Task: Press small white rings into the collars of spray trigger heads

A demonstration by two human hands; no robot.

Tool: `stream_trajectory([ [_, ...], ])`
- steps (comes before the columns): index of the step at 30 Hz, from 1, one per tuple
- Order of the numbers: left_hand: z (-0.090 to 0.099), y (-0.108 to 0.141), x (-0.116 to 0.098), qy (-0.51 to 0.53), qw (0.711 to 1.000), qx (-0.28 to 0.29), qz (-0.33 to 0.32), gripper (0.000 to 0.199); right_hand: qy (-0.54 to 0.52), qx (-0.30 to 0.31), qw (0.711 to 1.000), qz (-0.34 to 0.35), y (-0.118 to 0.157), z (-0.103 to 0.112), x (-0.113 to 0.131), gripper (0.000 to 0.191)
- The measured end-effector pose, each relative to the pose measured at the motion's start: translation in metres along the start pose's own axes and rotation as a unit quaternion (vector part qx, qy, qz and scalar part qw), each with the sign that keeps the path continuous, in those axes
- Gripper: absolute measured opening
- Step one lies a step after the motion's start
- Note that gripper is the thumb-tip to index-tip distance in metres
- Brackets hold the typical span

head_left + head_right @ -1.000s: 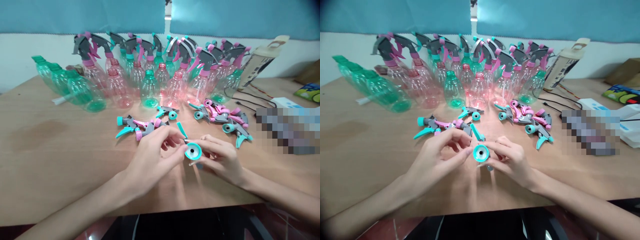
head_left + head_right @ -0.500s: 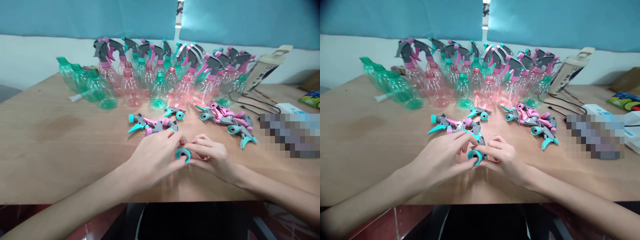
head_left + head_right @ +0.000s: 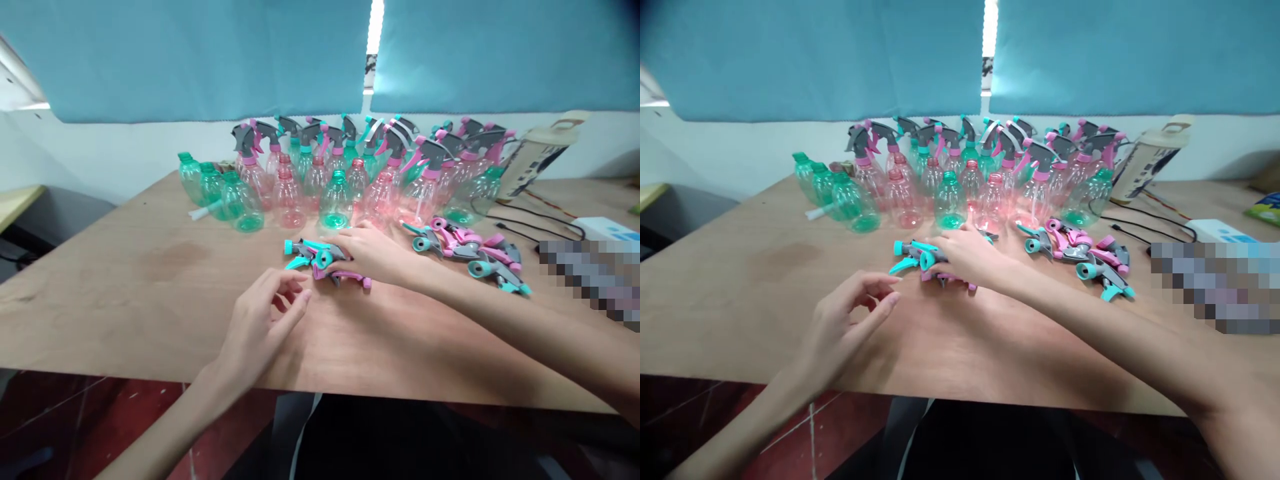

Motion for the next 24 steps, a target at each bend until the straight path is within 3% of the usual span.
stream_trajectory([
  [3, -0.006, 0.002, 0.007, 0.009, 1.000, 0.008, 0.009, 0.013, 0.015, 0.011, 1.000, 0.000, 0.003, 0.000, 0.003, 0.044],
  [7, -0.015, 0.000, 0.008, 0.013, 1.000, 0.028, 0.005, 0.011, 0.020, -0.011, 1.000, -0.003, 0.033, 0.011, -0.007, 0.040],
  [10, -0.026, -0.007, 0.001, -0.033, 0.998, 0.048, -0.033, 0.013, 0.008, -0.005, 0.999, -0.046, 0.065, 0.018, -0.029, 0.031],
  [14, -0.043, -0.032, -0.008, -0.164, 0.974, 0.049, -0.150, 0.024, 0.002, -0.020, 0.991, -0.129, 0.114, 0.022, -0.072, 0.035],
  [18, -0.056, -0.067, 0.001, -0.221, 0.960, 0.109, -0.133, 0.026, -0.015, -0.024, 0.983, -0.182, 0.159, 0.026, -0.113, 0.033],
  [21, -0.055, -0.085, 0.007, -0.224, 0.962, 0.099, -0.122, 0.027, -0.017, -0.037, 0.977, -0.209, 0.183, 0.031, -0.134, 0.033],
  [24, -0.053, -0.094, 0.010, -0.239, 0.957, 0.110, -0.125, 0.023, -0.018, -0.035, 0.976, -0.215, 0.190, 0.031, -0.145, 0.032],
])
Point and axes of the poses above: each hand's wrist, its own y-axis away from the middle knuckle, its own z-axis out of the back of the hand, x = y × z, the point moved 3 cm from there along -y, towards the middle knuckle, and after that the axes turned 5 degrees about x, right-handed, at the moved point
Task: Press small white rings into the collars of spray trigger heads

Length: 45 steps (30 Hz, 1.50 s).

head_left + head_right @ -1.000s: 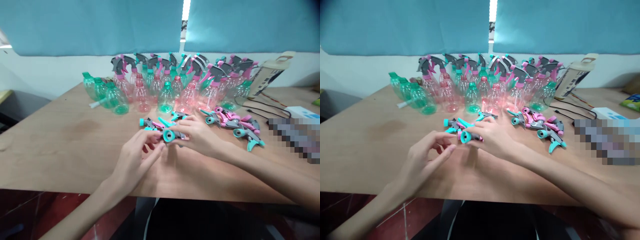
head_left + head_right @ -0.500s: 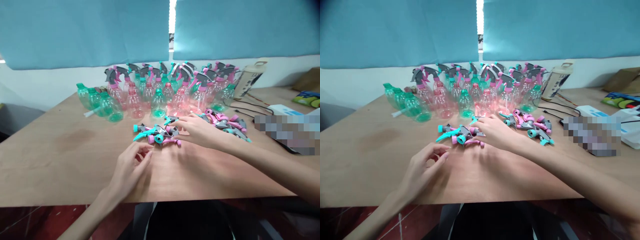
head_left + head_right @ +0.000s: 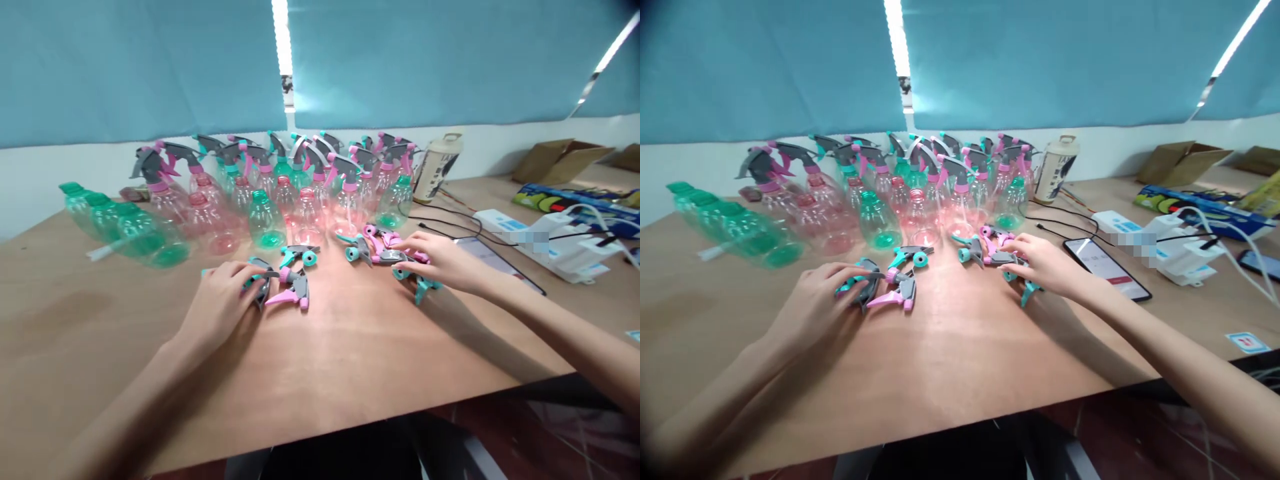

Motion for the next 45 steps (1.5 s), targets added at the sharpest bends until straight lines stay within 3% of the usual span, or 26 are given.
stream_trajectory([
  [3, -0.001, -0.004, 0.006, -0.005, 1.000, 0.014, 0.006, 0.022, -0.003, 0.007, 1.000, 0.020, -0.012, -0.008, 0.002, 0.028],
  [6, -0.003, -0.007, 0.009, -0.015, 0.999, 0.019, -0.030, 0.025, -0.006, 0.017, 0.999, 0.039, -0.033, -0.020, 0.011, 0.032],
  [10, 0.001, -0.009, 0.009, 0.006, 1.000, -0.029, -0.009, 0.024, 0.004, 0.026, 0.998, 0.062, -0.059, -0.031, 0.022, 0.044],
  [15, 0.008, -0.012, -0.020, 0.078, 0.995, -0.056, 0.041, 0.019, 0.028, 0.028, 0.997, 0.060, -0.075, -0.035, 0.027, 0.028],
  [21, -0.001, -0.015, -0.090, 0.209, 0.977, -0.004, -0.031, 0.016, 0.002, -0.021, 0.998, 0.063, -0.056, -0.030, 0.043, 0.017],
  [23, -0.009, -0.015, -0.106, 0.241, 0.970, 0.000, -0.036, 0.014, -0.021, -0.043, 0.997, 0.068, -0.040, -0.029, 0.054, 0.018],
  [25, -0.018, -0.014, -0.115, 0.298, 0.954, -0.003, -0.016, 0.026, -0.051, -0.062, 0.994, 0.074, -0.025, -0.029, 0.065, 0.018],
  [29, -0.036, -0.012, -0.124, 0.350, 0.937, -0.008, 0.014, 0.031, -0.175, -0.135, 0.968, 0.123, -0.006, -0.031, 0.079, 0.018],
  [33, -0.045, -0.010, -0.125, 0.329, 0.944, -0.016, -0.003, 0.031, -0.188, -0.173, 0.957, 0.139, -0.005, -0.036, 0.079, 0.018],
  [40, -0.049, -0.012, -0.114, 0.248, 0.967, -0.043, -0.037, 0.033, -0.217, -0.167, 0.954, 0.125, -0.010, -0.044, 0.074, 0.021],
  [45, -0.052, -0.015, -0.112, 0.190, 0.980, -0.033, -0.054, 0.035, -0.231, -0.146, 0.955, 0.120, -0.008, -0.056, 0.069, 0.028],
])
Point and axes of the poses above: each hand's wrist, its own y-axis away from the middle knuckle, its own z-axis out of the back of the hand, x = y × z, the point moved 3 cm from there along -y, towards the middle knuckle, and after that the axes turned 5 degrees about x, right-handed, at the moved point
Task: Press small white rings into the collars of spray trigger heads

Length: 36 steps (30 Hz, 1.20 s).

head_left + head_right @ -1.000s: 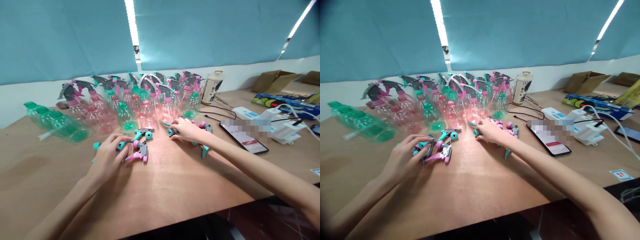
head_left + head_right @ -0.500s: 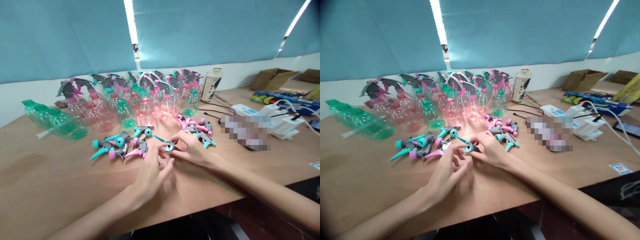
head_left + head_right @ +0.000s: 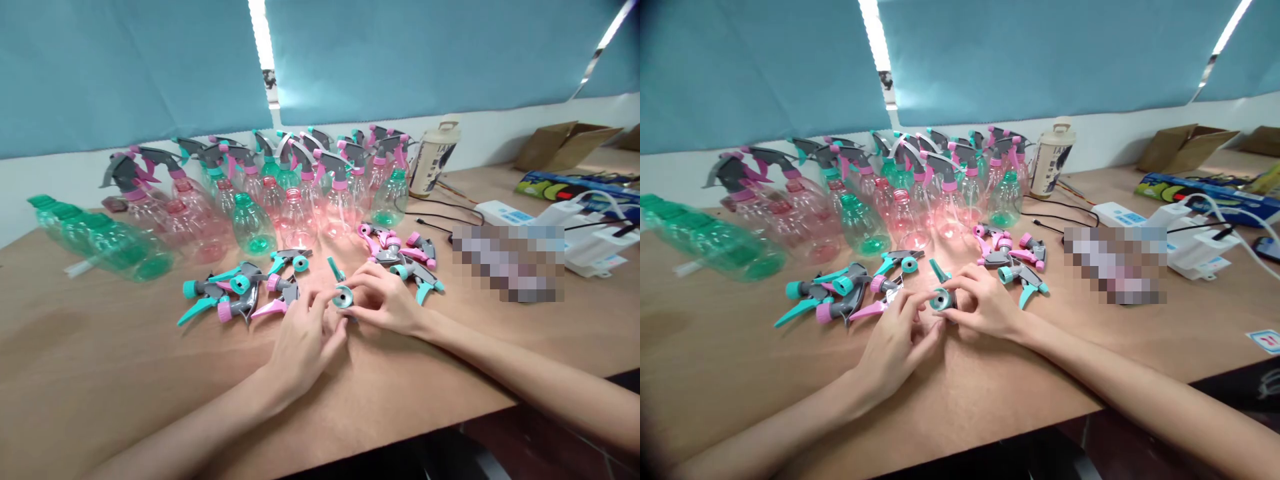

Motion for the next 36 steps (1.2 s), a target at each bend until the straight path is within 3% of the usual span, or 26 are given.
stream_trajectory([
  [5, 0.0000, -0.0015, -0.0021, -0.081, 0.996, -0.003, -0.021, 0.036, -0.022, 0.008, 1.000, -0.020, 0.0016, -0.0025, -0.0033, 0.029],
  [15, -0.0004, -0.0015, -0.0021, -0.101, 0.994, -0.003, -0.052, 0.035, -0.038, 0.052, 0.997, -0.033, 0.0000, -0.0049, -0.0073, 0.035],
  [27, -0.0026, -0.0011, 0.0004, -0.050, 0.998, -0.007, -0.024, 0.025, -0.017, 0.042, 0.999, -0.021, 0.0013, -0.0063, -0.0066, 0.034],
  [36, -0.0045, 0.0011, -0.0001, -0.027, 0.999, 0.004, -0.047, 0.038, -0.044, 0.016, 0.998, -0.052, 0.0014, -0.0048, -0.0089, 0.043],
])
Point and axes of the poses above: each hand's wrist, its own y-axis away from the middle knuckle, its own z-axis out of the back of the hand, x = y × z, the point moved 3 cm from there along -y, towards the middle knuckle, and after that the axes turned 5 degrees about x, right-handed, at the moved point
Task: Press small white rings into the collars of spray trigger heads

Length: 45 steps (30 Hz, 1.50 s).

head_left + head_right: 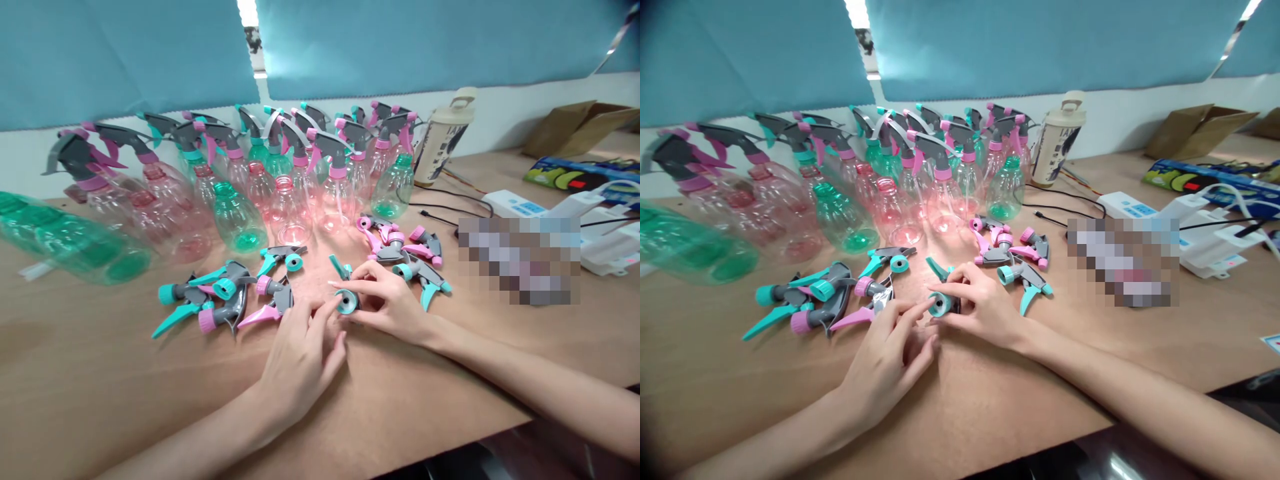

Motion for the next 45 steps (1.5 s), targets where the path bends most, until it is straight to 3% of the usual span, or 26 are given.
stream_trajectory([
  [10, -0.0019, 0.0011, 0.0001, 0.004, 1.000, -0.006, -0.010, 0.041, 0.001, -0.002, 1.000, 0.008, 0.0004, 0.0006, 0.0018, 0.045],
  [15, -0.0019, 0.0005, 0.0004, 0.020, 1.000, 0.010, 0.005, 0.042, -0.008, -0.022, 1.000, 0.007, -0.0006, 0.0023, 0.0043, 0.035],
  [26, -0.0012, -0.0020, 0.0020, 0.094, 0.995, 0.038, -0.001, 0.035, -0.033, 0.025, 0.999, 0.018, -0.0016, 0.0014, 0.0003, 0.036],
  [35, -0.0014, -0.0013, 0.0037, -0.053, 0.997, 0.043, -0.024, 0.037, 0.015, 0.054, 0.998, 0.026, -0.0037, 0.0058, -0.0001, 0.034],
  [40, -0.0003, 0.0000, 0.0028, -0.101, 0.995, -0.012, -0.008, 0.034, 0.063, 0.046, 0.997, -0.004, -0.0015, 0.0069, 0.0019, 0.032],
  [45, -0.0013, -0.0010, 0.0018, -0.055, 0.998, -0.015, -0.018, 0.031, 0.067, 0.052, 0.996, -0.008, 0.0005, 0.0058, 0.0024, 0.034],
])
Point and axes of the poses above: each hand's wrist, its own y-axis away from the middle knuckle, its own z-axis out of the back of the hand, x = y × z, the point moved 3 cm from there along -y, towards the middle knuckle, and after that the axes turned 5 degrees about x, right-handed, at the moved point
